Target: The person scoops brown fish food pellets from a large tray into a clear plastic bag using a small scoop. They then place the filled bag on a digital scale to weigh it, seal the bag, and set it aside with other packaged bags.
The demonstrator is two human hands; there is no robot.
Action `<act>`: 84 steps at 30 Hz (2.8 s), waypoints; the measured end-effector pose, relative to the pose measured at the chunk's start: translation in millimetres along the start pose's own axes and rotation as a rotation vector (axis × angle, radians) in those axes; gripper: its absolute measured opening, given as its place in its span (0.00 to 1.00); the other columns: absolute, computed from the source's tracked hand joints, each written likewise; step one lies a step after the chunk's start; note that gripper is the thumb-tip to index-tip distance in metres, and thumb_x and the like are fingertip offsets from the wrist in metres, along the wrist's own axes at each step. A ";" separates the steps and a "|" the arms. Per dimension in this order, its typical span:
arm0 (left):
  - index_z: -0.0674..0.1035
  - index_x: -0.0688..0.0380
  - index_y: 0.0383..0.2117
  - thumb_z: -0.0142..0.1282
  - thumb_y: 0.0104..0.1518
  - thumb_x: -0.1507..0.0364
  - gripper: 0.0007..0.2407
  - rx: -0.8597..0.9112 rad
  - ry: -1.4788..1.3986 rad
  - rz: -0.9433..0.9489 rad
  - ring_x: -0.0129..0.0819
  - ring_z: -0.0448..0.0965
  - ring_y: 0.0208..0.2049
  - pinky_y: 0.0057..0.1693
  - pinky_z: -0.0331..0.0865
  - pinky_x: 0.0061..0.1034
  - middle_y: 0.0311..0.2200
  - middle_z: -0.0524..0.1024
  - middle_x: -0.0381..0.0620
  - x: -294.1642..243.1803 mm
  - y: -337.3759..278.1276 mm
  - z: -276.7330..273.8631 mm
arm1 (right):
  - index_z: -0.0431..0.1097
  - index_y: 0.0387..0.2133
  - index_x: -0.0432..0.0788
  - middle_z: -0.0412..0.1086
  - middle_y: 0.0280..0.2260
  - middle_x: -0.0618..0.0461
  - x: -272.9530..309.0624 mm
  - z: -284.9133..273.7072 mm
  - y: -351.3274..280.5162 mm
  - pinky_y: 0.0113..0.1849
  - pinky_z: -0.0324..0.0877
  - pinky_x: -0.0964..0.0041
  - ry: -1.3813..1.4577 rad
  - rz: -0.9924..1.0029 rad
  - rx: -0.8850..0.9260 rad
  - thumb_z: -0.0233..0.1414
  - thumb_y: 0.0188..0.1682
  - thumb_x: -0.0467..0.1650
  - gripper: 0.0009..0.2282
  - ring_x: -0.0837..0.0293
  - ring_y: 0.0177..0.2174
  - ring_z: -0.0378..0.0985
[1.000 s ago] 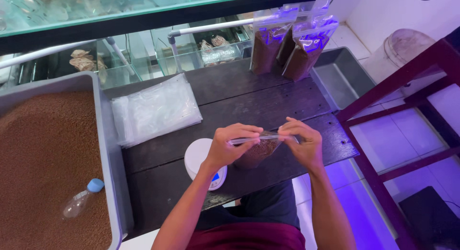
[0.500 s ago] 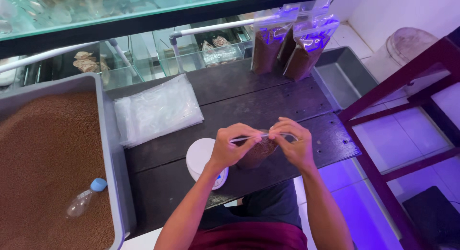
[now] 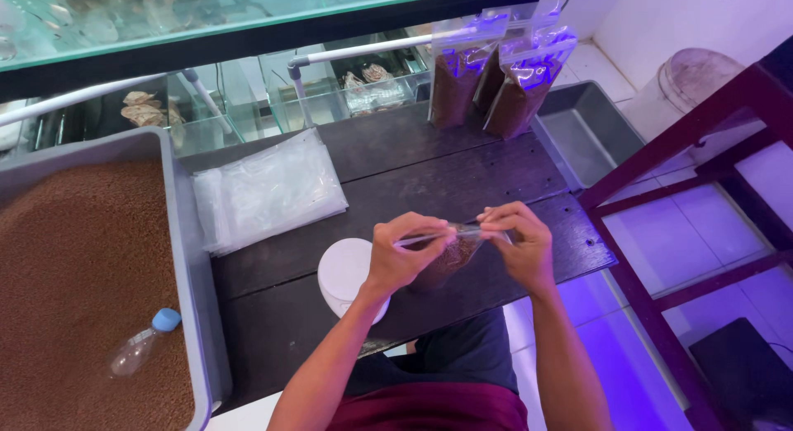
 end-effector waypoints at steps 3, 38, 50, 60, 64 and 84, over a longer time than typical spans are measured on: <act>0.92 0.57 0.36 0.80 0.52 0.79 0.08 -0.016 -0.037 -0.041 0.35 0.94 0.33 0.43 0.86 0.26 0.31 0.92 0.46 3.3 -0.9 1.1 | 0.86 0.34 0.34 0.78 0.31 0.42 -11.9 -3.0 -4.1 0.58 0.80 0.34 0.005 -0.061 -0.054 0.72 0.50 0.26 0.05 0.43 0.37 0.89; 0.73 0.47 0.77 0.83 0.46 0.65 0.45 0.245 0.355 -0.634 0.52 0.78 0.70 0.76 0.70 0.44 0.69 0.81 0.52 57.9 -77.2 -23.4 | 0.58 0.73 0.43 0.71 0.67 0.32 -59.7 70.0 -96.7 0.69 0.64 0.31 -0.264 0.760 0.254 0.80 0.37 0.32 0.49 0.30 0.68 0.70; 0.80 0.50 0.67 0.85 0.41 0.61 0.39 0.188 0.338 -0.576 0.49 0.80 0.69 0.73 0.75 0.43 0.64 0.83 0.47 113.2 14.0 22.6 | 0.55 0.77 0.41 0.67 0.69 0.29 -130.4 16.0 -23.7 0.66 0.66 0.30 -0.072 0.617 0.103 0.76 0.38 0.20 0.51 0.26 0.69 0.68; 0.83 0.52 0.55 0.85 0.41 0.59 0.32 0.188 0.351 -0.549 0.55 0.85 0.63 0.66 0.77 0.48 0.53 0.88 0.54 195.1 87.8 55.1 | 0.52 0.77 0.42 0.63 0.71 0.27 -218.5 -13.6 47.1 0.69 0.61 0.27 -0.007 0.608 0.109 0.73 0.42 0.18 0.49 0.24 0.71 0.62; 0.82 0.54 0.59 0.84 0.44 0.59 0.33 0.187 0.349 -0.565 0.60 0.82 0.65 0.69 0.76 0.52 0.57 0.86 0.59 225.1 92.2 63.6 | 0.53 0.78 0.46 0.65 0.71 0.33 -271.5 -17.4 46.1 0.68 0.65 0.31 -0.082 0.572 0.128 0.75 0.42 0.21 0.50 0.30 0.70 0.66; 0.72 0.61 0.74 0.80 0.54 0.73 0.38 0.140 0.502 -0.671 0.60 0.82 0.64 0.66 0.85 0.39 0.61 0.79 0.64 303.9 82.4 70.9 | 0.57 0.73 0.36 0.63 0.56 0.36 -311.8 -13.9 43.4 0.61 0.81 0.43 -0.030 0.541 -0.216 0.72 0.49 0.22 0.39 0.33 0.58 0.78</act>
Point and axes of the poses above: each hand's wrist, its own y-axis towards the middle knuckle, its own z-axis out of the palm, x = y × z, the point moved 7 cm from there along y, towards the middle knuckle
